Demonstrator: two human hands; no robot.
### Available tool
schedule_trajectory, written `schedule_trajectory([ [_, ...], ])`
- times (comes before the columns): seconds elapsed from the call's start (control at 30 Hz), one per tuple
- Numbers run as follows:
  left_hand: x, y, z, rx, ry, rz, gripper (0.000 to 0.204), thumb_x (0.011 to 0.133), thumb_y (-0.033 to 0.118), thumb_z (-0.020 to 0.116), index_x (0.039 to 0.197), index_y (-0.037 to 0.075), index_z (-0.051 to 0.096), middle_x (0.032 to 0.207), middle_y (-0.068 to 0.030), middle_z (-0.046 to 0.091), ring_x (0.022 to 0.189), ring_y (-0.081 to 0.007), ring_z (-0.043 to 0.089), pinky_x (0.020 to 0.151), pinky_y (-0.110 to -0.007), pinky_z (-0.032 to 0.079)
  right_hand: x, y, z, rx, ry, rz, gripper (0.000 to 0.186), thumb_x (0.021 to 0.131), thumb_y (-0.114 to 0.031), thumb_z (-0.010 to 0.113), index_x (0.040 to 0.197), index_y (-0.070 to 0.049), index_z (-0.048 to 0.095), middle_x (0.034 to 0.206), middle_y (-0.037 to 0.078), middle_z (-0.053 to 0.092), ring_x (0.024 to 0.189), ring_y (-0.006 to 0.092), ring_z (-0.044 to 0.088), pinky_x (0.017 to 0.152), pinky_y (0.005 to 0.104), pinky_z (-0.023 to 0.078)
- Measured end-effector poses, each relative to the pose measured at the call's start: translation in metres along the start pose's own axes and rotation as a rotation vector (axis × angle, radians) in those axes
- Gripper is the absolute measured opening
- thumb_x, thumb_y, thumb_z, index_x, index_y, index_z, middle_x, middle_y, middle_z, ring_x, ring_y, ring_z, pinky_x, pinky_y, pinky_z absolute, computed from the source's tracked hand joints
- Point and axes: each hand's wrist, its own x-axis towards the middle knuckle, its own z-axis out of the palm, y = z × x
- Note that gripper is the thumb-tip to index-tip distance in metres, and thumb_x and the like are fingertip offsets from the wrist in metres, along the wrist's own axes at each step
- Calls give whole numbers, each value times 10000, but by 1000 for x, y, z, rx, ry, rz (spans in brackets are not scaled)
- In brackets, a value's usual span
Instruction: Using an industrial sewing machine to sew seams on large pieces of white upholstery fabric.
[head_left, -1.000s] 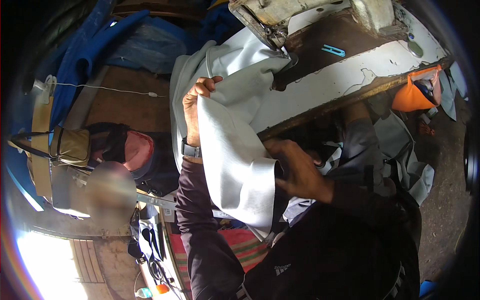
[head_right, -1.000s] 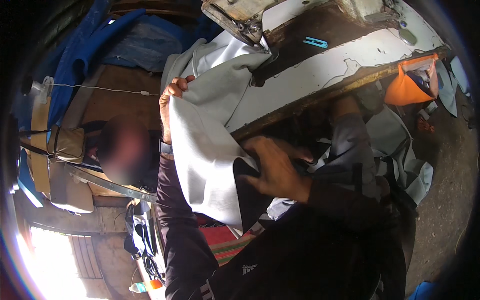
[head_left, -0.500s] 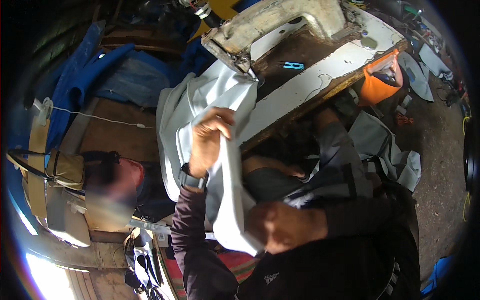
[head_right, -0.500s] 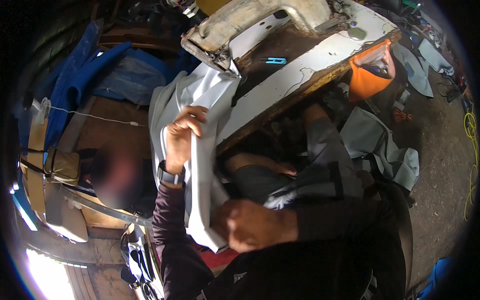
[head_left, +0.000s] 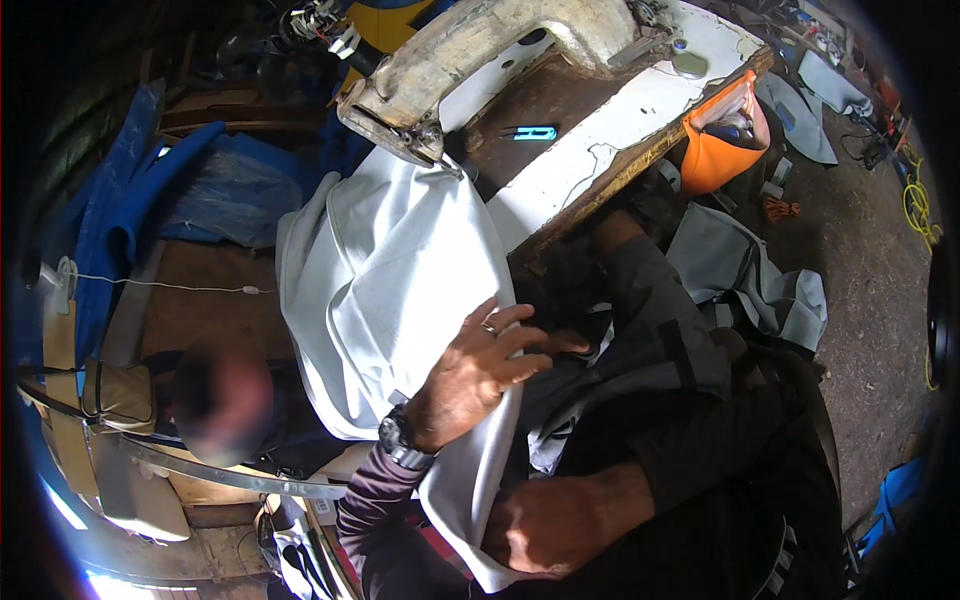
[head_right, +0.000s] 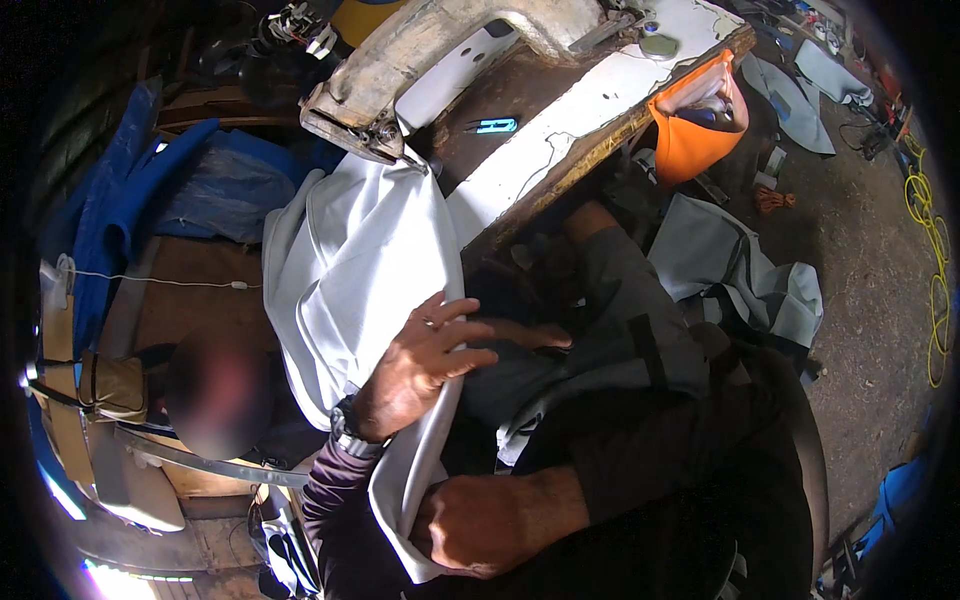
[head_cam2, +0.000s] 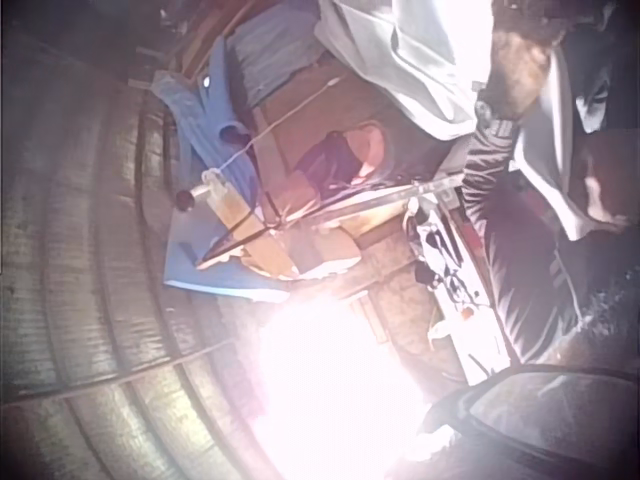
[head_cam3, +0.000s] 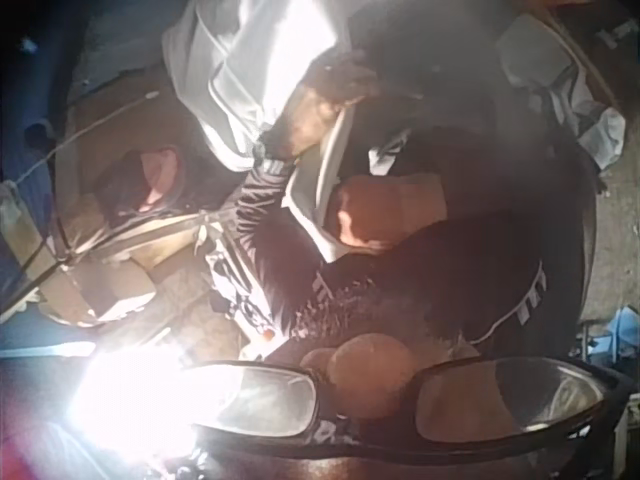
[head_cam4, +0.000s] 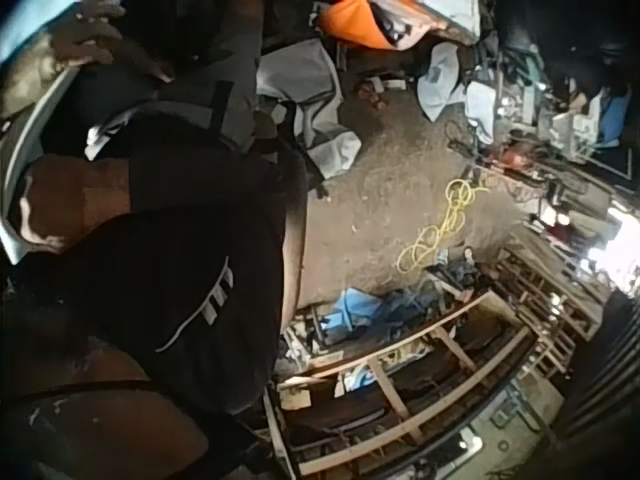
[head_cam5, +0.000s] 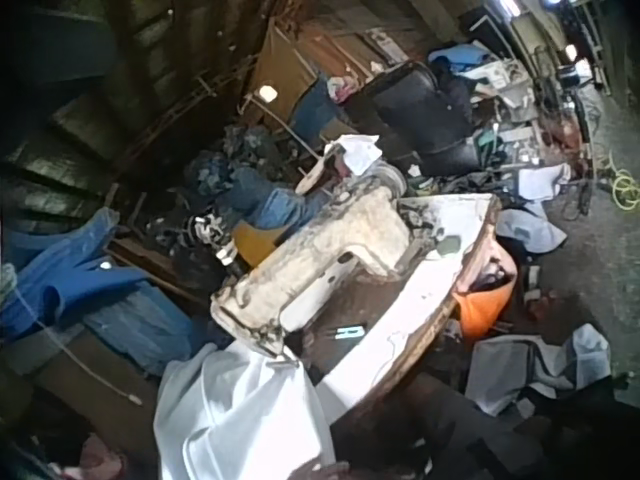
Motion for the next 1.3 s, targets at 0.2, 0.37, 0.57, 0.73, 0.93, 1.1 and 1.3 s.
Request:
schedule_trajectory([
  [0.2, 0, -14, 2, -146, -47, -4, 182, 753, 65, 780, 901, 69, 673, 1128, -65, 681, 1326, -302, 622, 1196, -524, 453, -21, 18, -59, 304, -202, 130, 396, 1028, -314, 637, 786, -3, 677, 792, 140, 713, 773, 356, 704, 757, 447, 572],
  [0.37, -5, -21, -9, -476, 299, -99, 194, 722, 33, 786, 733, 45, 593, 1072, -113, 669, 1234, -394, 658, 1049, -562, 526, -59, 113, -119, 347, 355, 983, 545, 1143, -328, 387, 918, 3, 756, 828, 119, 741, 760, 243, 724, 761, 387, 557],
  [0.57, 2, -29, 13, -515, -60, -66, 169, 809, 18, 727, 799, 23, 558, 1136, -124, 616, 1140, -358, 659, 1150, -503, 468, -38, 194, 12, 1316, 613, 1034, 340, 1086, -272, 503, 1043, -38, 746, 945, 67, 714, 767, 192, 666, 757, 295, 521],
  [0.73, -3, -49, 19, -707, -189, -153, 128, 804, -43, 674, 813, 15, 560, 1024, -120, 612, 1164, -357, 668, 1265, -575, 376, -76, 181, 31, 279, -329, 636, 204, 997, -230, 641, 998, -52, 742, 967, 110, 741, 839, 265, 720, 785, 377, 566],
  [0.93, -35, -49, -8, -937, 329, 2, 168, 790, 33, 760, 737, 35, 600, 910, -120, 638, 1166, -382, 682, 1152, -561, 479, -79, 152, -141, -195, 126, 689, 81, 892, -88, 745, 938, -22, 755, 968, 171, 754, 914, 347, 751, 802, 451, 599],
  [1.1, -66, -94, -30, -1022, 866, 13, 398, 906, 378, 826, 692, 111, 622, 841, -39, 572, 1050, -361, 670, 932, -454, 549, -19, 171, -183, -259, 320, 749, 160, 950, -36, 688, 1090, 22, 738, 994, 214, 755, 883, 383, 748, 793, 412, 590],
  [1.3, -71, -117, -43, -991, 776, 21, 503, 952, 501, 780, 657, 153, 566, 938, -53, 583, 1046, -354, 642, 902, -452, 530, -4, 225, -91, 1023, 683, 897, 528, 1114, -232, 544, 1594, -42, 437, 1518, 156, 554, 1373, 234, 538, 1073, 354, 501],
])
